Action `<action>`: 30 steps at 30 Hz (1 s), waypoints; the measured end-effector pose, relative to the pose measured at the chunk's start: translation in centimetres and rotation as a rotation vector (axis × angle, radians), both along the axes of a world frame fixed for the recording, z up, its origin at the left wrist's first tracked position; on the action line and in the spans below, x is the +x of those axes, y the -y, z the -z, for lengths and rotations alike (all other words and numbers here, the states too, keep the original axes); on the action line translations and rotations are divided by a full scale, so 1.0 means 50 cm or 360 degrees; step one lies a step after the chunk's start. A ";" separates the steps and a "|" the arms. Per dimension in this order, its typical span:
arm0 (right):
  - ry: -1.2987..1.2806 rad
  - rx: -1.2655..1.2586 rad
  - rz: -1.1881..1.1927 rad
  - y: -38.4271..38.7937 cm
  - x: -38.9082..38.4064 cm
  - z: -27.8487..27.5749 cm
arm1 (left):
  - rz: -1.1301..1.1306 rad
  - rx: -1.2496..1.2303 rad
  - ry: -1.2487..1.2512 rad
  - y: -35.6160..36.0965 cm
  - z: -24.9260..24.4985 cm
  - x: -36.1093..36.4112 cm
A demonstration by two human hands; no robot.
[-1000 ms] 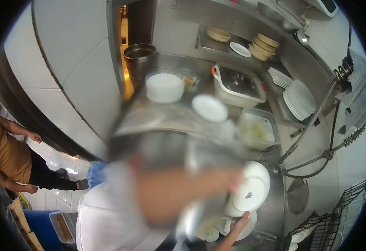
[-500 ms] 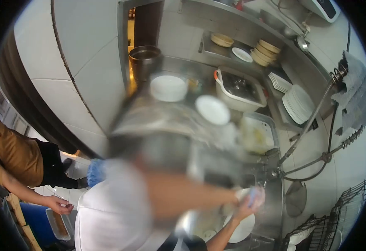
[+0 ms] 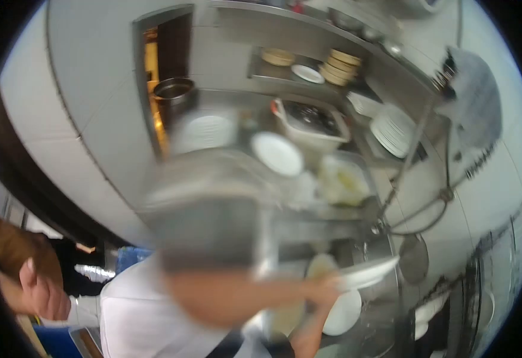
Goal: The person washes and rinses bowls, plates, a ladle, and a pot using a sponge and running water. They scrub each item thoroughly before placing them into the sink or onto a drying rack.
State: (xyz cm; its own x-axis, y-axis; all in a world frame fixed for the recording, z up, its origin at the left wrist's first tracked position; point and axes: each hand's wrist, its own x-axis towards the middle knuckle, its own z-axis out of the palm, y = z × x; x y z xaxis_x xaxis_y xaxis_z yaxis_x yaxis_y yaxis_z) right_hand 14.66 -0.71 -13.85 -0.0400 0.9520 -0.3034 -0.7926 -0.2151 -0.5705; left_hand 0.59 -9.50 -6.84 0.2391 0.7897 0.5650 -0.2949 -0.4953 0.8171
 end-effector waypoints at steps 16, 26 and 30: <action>0.2420 0.1545 0.0576 -0.047 0.033 -0.210 | 0.0060 -0.1042 -0.0362 0.015 -0.267 -0.022; -0.0926 0.0089 0.0124 0.258 0.111 -0.033 | 0.0411 0.0528 -0.1602 0.003 -0.188 0.047; -0.0945 -0.0186 0.0229 0.353 0.168 -0.020 | 0.0653 0.0715 -0.1984 0.013 -0.181 0.086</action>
State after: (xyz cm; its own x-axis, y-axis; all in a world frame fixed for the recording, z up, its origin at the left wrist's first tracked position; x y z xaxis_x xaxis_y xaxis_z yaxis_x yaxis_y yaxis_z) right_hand 23.06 -18.34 -12.86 -0.1076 0.9221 -0.3716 -0.9931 -0.1169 -0.0028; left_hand 4.90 -10.13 2.23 0.9367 0.3502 -0.0064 0.3169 -0.8395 0.4413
